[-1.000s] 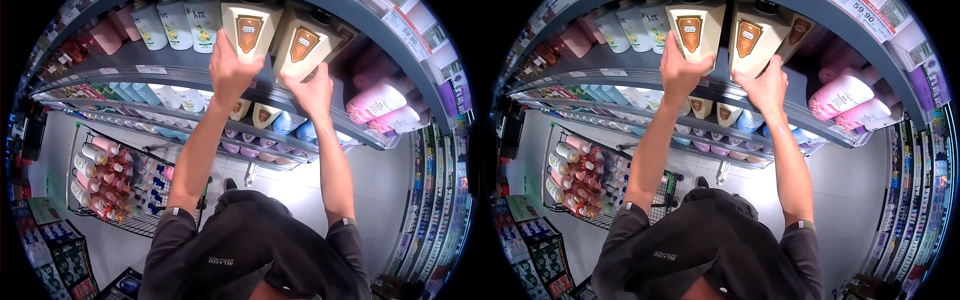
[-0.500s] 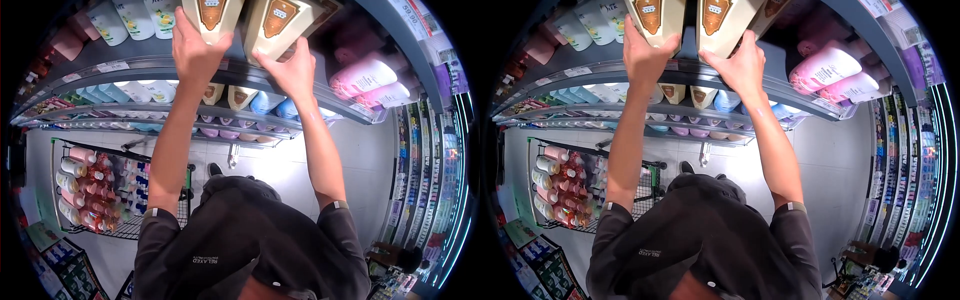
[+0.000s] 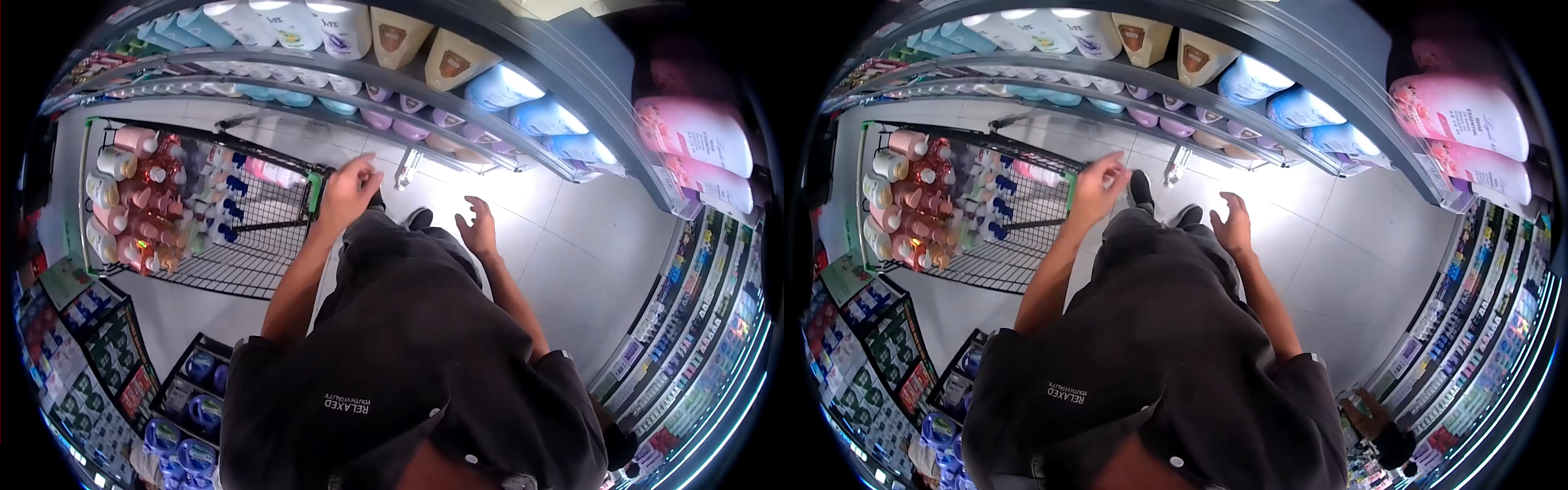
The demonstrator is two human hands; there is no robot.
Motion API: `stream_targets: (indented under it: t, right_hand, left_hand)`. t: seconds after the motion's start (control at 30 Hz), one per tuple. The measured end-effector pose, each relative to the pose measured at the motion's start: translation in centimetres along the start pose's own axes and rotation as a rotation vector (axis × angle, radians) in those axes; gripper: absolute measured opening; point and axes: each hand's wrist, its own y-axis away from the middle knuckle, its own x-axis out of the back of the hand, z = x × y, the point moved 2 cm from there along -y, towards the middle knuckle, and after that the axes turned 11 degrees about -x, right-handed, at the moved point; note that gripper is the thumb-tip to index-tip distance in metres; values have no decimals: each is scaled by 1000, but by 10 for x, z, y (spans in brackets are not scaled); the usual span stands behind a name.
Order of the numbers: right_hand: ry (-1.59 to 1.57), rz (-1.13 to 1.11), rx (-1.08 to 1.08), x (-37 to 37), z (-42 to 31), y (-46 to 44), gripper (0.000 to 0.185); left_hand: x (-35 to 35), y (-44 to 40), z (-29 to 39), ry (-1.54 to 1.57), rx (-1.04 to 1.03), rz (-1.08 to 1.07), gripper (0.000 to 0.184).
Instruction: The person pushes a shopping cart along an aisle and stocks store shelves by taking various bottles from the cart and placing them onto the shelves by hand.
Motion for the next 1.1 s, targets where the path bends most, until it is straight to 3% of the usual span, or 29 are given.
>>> stream_targets:
  t: [0.13, 0.23, 0.3, 0.47, 0.6, 0.67, 0.73, 0.83, 0.9, 0.97, 1.0, 1.1]
  right_hand:
    - [-10, -226, -245, -46, 84, 33, 50]
    - [127, -339, -33, -57, 94, 47, 42]
    - [53, -386, 13, -62, 93, 46, 40]
    - [-35, -469, -207, -68, 112, 21, 43]
    - [-39, -433, -173, -42, 132, 13, 37]
    - [-94, -421, -313, -25, 151, 18, 36]
    - [41, -379, -427, -8, 166, 32, 39]
    - [77, -310, -599, 12, 215, 68, 42]
    - [167, -290, -695, 22, 245, 99, 41]
    - [166, -275, -779, 31, 256, 135, 40]
    - [167, -277, -815, 33, 253, 150, 40]
    - [225, -288, -812, 23, 257, 190, 43]
  left_hand:
    - [-47, 132, -47, -80, 273, -243, 43]
    - [-65, 196, -34, -42, 446, -281, 46]
    - [-75, 221, -30, -55, 495, -226, 47]
    - [-63, 235, 8, 7, 477, 203, 29]
    - [2, 197, 32, -6, 394, 589, 24]
    - [38, 167, -5, 129, 407, 758, 27]
    - [64, 132, -80, 203, 423, 815, 28]
    - [61, 125, -271, 293, 651, 869, 35]
    - [54, 125, -350, 165, 981, 964, 61]
    - [46, 136, -422, 516, 1120, 1055, 85]
    - [46, 130, -426, 558, 1166, 983, 91]
    - [36, 105, -422, 687, 974, 1160, 68]
